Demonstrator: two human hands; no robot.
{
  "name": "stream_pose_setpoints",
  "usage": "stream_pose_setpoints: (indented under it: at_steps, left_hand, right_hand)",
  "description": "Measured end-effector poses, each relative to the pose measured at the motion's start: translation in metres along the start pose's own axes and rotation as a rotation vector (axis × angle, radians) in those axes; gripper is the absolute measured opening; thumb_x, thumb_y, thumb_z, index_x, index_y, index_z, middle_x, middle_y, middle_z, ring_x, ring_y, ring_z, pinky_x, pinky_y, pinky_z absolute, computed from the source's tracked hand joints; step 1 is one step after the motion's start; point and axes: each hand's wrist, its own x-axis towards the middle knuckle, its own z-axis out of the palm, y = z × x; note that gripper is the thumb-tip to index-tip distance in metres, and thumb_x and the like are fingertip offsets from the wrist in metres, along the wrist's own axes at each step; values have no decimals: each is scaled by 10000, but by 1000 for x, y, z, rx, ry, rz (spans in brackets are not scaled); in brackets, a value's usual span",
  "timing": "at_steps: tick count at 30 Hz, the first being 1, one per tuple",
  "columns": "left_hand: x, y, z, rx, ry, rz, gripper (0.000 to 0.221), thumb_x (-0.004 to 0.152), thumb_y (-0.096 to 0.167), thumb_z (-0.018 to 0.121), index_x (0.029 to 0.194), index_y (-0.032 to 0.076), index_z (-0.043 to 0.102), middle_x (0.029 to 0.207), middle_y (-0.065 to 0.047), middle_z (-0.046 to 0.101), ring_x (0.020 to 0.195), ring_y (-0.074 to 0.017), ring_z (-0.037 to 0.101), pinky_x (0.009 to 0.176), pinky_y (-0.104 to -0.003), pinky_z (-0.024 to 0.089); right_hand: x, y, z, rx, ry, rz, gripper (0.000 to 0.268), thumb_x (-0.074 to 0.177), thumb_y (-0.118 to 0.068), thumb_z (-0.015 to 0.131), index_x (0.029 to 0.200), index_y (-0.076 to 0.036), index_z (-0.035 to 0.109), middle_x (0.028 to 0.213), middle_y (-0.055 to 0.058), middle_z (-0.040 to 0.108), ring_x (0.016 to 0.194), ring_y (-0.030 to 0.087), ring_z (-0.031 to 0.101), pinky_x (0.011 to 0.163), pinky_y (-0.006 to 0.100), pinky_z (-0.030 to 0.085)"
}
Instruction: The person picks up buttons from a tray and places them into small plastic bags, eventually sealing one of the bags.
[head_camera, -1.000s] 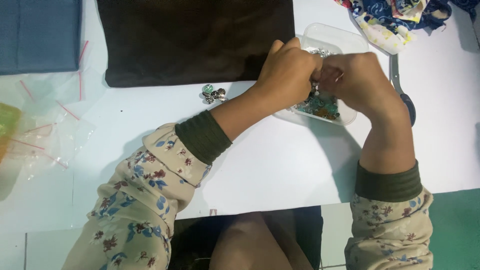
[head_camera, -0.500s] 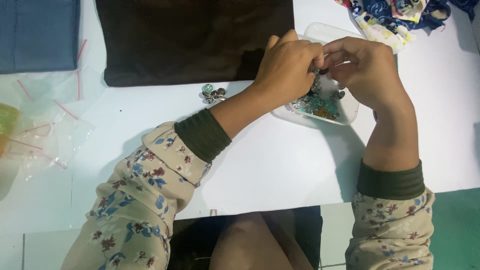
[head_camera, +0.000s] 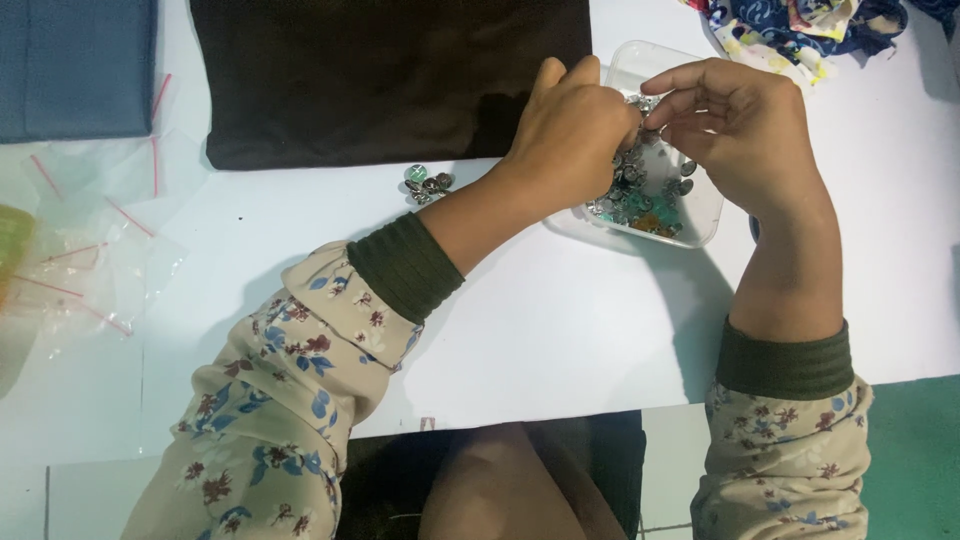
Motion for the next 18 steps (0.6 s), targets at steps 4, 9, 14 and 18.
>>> stream_pose_setpoints:
  at_steps: [4,9,14,18]
  left_hand:
    - [0,1,2,4,-76,-20,341,622,-91,699,621,248,744,587,66,594,939,-244,500,795,-428,317]
    - [2,-1,6,59,-98,-14,304,636,-57,698,541,229,663,551,93,594,932,-237,531,828,-434,337]
    - [5,-8,20,156,9,51,191,694,122,717,555,226,640,585,52,631,918,-261,568,778,-445,354]
    - [4,-12,27,117,82,101,347,701,-18,624,472,208,494,510,59,529,829,-250,535,718,-431,328]
  right_hand:
    - [-2,-8,1,-168,35,22,339,918,149,678,1179,-60,730,1000,72,723,980,132,693,845,251,567]
    - [-3,-23,1,-275,-181,187,336,829,92,776,1105,-89,713,873,27,772,870,123,736,787,291,573]
    - [4,18,2,-455,-213,98,294,756,25,827,1004,-119,764,851,13,752,779,122,673,719,274,499]
    - [1,14,0,-517,-176,41,222,875,26,692,1002,-118,801,854,19,768,796,132,684,726,300,518]
